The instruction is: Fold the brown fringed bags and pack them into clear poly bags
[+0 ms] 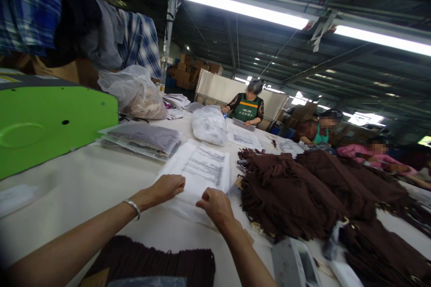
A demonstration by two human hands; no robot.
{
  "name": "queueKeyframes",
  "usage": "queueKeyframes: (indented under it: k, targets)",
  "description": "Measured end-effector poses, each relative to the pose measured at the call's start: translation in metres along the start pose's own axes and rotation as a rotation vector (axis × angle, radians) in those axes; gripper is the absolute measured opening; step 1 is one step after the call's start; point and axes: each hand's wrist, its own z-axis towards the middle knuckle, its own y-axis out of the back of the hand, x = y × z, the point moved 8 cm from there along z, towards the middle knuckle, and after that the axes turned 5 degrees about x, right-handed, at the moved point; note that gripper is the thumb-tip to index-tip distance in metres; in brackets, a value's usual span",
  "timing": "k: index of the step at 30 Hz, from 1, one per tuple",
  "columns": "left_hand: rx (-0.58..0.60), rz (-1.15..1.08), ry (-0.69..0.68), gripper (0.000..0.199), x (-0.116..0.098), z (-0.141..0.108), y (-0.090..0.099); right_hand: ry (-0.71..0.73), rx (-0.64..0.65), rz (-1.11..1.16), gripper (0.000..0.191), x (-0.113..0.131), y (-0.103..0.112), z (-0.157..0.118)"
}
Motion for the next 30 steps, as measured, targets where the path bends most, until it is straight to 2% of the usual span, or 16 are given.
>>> queueKeyframes:
  k: [6,16,23,30]
  targets:
    - [-0.050,-0.037,0.036,0.013,0.001,-0.002,0.003,0.083,-0.031,0.021,0.026,0.012,0.012,0.001]
    - [-0.120,-0.101,-0.004,0.006,-0.004,-0.001,0.013,0.108,0.040,0.064,0.021,0.031,-0.006,0.021]
    - [-0.130,-0.078,-0.005,0.006,0.000,-0.004,0.013,0.055,0.100,0.150,0.033,0.010,-0.007,0.018]
    - [-0.135,-0.078,-0.014,0.006,0.004,-0.001,0.010,0.018,0.170,0.273,0.026,-0.019,-0.006,0.006]
